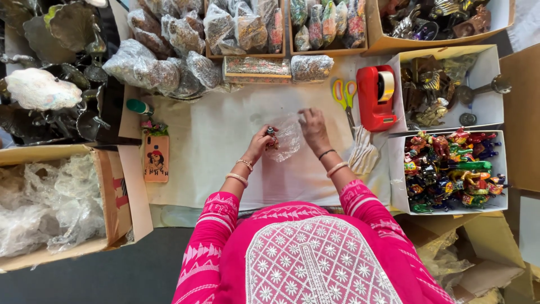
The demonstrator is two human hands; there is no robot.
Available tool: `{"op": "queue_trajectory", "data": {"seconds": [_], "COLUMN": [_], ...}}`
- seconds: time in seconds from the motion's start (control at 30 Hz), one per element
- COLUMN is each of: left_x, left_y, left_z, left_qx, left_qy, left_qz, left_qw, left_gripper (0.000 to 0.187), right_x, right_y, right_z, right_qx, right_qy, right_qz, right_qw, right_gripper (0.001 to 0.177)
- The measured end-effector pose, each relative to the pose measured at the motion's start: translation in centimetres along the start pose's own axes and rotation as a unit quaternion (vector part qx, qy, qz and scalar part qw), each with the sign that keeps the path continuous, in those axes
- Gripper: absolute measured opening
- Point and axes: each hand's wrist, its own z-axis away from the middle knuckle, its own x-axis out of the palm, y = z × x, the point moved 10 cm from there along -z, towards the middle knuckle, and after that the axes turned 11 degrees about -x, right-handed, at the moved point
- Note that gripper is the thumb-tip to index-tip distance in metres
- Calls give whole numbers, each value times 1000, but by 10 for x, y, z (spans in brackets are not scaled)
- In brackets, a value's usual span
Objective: The person wraps small figurines and objects in bubble wrap by hand and secures them with tape.
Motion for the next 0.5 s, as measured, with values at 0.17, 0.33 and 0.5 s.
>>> {"op": "queue_trajectory", "data": {"seconds": [0.17,0.33,0.5], "left_x": [-11,-27,-25], "left_y": [19,48,76], "left_z": [12,44,63], "left_qx": [0,26,35], "left_qy": [6,-1,18], "left_qz": [68,244,298], "left_qw": [998,969,954], "left_gripper": [39,42,42], "right_x": [33,56,57], "right_y": [-29,-17,-20], "right_z": [19,28,24], "right_qx": [-55,-9,15], "right_qy": [-91,-135,-165], "right_qz": [-31,-56,-42], "right_qw": [994,989,985], "right_gripper": [55,84,86]}}
